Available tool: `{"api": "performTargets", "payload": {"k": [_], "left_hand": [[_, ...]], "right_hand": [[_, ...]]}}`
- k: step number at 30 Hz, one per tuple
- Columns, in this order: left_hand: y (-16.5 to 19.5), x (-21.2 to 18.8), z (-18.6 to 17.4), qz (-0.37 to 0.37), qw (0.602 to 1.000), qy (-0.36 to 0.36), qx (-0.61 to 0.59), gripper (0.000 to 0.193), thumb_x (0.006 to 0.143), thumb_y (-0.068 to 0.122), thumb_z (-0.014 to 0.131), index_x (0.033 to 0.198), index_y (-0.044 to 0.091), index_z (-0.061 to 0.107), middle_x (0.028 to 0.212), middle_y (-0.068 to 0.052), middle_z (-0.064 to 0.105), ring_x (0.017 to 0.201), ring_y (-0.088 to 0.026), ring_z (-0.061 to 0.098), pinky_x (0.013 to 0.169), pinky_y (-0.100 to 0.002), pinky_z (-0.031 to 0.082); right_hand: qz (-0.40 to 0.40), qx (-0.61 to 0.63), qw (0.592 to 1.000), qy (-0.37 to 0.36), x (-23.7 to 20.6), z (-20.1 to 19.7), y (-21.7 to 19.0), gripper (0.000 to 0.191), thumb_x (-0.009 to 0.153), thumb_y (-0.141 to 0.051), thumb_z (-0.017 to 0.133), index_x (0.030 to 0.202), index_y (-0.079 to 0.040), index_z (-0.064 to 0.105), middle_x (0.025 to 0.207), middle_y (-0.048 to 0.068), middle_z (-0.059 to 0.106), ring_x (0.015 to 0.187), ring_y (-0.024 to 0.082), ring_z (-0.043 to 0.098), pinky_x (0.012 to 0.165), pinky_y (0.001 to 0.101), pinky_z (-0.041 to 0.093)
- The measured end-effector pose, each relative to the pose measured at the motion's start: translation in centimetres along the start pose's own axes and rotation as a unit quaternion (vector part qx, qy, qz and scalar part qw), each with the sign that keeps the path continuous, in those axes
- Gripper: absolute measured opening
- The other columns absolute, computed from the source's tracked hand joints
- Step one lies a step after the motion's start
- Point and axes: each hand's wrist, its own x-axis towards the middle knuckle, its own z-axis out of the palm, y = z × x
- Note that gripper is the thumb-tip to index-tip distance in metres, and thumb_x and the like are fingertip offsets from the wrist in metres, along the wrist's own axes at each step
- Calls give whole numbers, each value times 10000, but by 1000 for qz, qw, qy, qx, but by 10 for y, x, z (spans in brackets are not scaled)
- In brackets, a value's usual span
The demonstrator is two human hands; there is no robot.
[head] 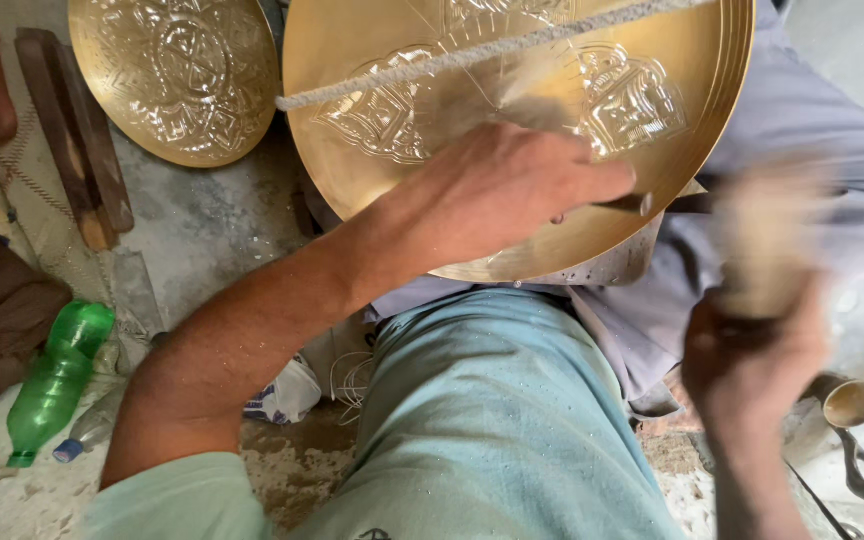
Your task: The person sits on the floor with an embossed brass tray on their lap, holding a small punch against the tray's surface with one hand and striking it with a wooden mallet in the other hand, working the punch across the decorated areas to shape the raised pattern.
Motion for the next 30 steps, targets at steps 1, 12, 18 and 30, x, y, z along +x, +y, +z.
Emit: {"api": "performTargets", "payload": {"k": [1, 12, 18, 30], "left_hand": [[0, 1, 1, 17, 1000, 11, 8, 167, 939, 96, 589, 1084, 166, 635, 767, -79, 624, 717, -264, 714, 593, -430, 573], [-15, -14, -11, 8, 977, 156, -144, 229, 995, 78, 671, 1164, 93, 517, 940, -81, 692, 873, -225, 766, 652, -380, 570], [-18, -18, -3, -32, 987, 97, -120, 235, 1001, 94, 695, 1182, 89, 544, 879, -85, 672, 770, -214, 762, 498, -367, 557], [-18, -18, 20, -52, 991, 105, -62, 324, 950, 33, 650, 1243, 162, 597, 890, -24, 704, 778, -185, 754, 540, -329, 571]], "right_hand": [[35, 37, 999, 13, -9, 4, 0, 312, 935, 78, 625, 1236, 52, 549, 1088, 193, 675, 919, 271, 672, 828, 369, 539], [154, 146, 977, 3, -42, 19, 19, 350, 952, 2, 720, 1205, 42, 483, 1047, 124, 700, 914, 176, 671, 877, 340, 563], [19, 44, 998, 30, -3, -3, 20, 433, 929, 72, 666, 1333, 50, 512, 1077, 175, 685, 900, 200, 673, 840, 322, 578], [-96, 42, 994, -13, 60, -6, -31, 369, 914, 60, 678, 1241, 46, 509, 1034, 170, 675, 875, 266, 644, 819, 341, 557]]}}
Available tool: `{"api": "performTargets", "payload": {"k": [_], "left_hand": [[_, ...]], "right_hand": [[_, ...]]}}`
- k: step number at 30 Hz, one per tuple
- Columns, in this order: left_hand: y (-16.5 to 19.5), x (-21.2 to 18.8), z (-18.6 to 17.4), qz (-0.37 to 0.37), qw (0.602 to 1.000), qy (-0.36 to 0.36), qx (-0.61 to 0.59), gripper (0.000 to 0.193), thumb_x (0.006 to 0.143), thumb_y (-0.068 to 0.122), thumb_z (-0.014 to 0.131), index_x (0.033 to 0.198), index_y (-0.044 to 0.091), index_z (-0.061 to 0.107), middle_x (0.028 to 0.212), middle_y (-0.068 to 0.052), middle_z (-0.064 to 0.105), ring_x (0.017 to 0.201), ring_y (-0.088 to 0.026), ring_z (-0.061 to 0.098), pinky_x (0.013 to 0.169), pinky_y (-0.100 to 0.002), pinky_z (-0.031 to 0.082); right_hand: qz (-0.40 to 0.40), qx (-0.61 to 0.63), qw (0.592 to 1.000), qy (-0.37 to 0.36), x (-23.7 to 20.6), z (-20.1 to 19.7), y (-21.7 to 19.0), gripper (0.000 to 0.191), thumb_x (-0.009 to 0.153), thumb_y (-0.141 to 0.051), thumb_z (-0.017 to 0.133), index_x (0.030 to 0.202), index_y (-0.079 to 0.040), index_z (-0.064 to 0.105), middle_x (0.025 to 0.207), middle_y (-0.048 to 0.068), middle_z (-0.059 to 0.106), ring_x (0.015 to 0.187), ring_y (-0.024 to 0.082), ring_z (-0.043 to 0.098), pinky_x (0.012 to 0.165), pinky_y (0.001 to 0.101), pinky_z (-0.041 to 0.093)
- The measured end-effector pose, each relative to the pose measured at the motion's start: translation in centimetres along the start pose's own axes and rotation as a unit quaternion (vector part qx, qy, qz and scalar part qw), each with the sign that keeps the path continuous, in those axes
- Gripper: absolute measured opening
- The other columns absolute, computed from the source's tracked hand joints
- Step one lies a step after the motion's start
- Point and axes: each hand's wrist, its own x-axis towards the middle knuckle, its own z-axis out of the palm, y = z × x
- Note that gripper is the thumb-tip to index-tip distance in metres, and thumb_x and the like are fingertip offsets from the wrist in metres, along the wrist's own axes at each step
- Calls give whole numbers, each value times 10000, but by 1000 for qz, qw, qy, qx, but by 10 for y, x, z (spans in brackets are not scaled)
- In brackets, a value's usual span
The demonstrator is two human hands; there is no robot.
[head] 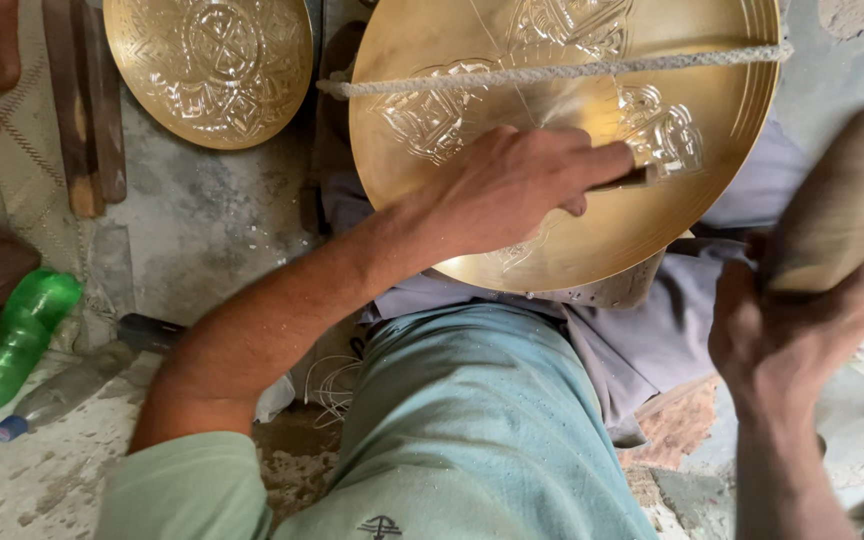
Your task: The person sits on the floor with an embossed brass tray on their lap, holding a small punch against the tray's surface with one hand and striking it with a wooden mallet in the other hand, working the punch across the decorated areas to shape the raised pattern.
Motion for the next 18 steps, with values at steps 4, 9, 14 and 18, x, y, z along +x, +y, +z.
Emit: {"api": "performTargets", "payload": {"k": [4, 9, 14, 18], "left_hand": [[2, -12, 9, -49, 990, 121, -58, 317, 956, 109, 704, 1256, 108, 600, 943, -69, 697, 709, -181, 708, 532, -297, 579], [21, -42, 24, -110, 941, 307, -88, 264, 976, 141, 746, 1171, 52, 592, 994, -102, 665, 853, -281, 703, 716, -411, 589], [29, -58, 47, -184, 902, 367, -132, 204, 1037, 151, 716, 1142, 33, 586, 974, -114, 655, 834, -275, 706, 704, -404, 573], [25, -64, 58, -367, 910, 191, -36, 241, 1028, 165, 706, 806, 97, 646, 729, -78, 690, 687, -231, 716, 727, -424, 545]], "right_hand": [[-182, -305, 932, -65, 33, -13, -11, 483, 757, 154, 728, 1225, 50, 670, 958, 191, 656, 795, 314, 643, 715, 390, 534], [-203, -264, 930, -152, 56, -30, -39, 467, 883, 164, 685, 1324, 32, 604, 1077, 167, 628, 909, 258, 639, 817, 334, 553], [-259, -238, 917, -186, 70, -38, -76, 479, 939, 102, 673, 1402, 37, 570, 1109, 174, 616, 937, 274, 643, 801, 348, 545], [-290, -288, 895, -180, 77, -27, -100, 473, 902, 89, 705, 1360, 27, 602, 1052, 168, 619, 903, 282, 643, 771, 362, 544]]}}
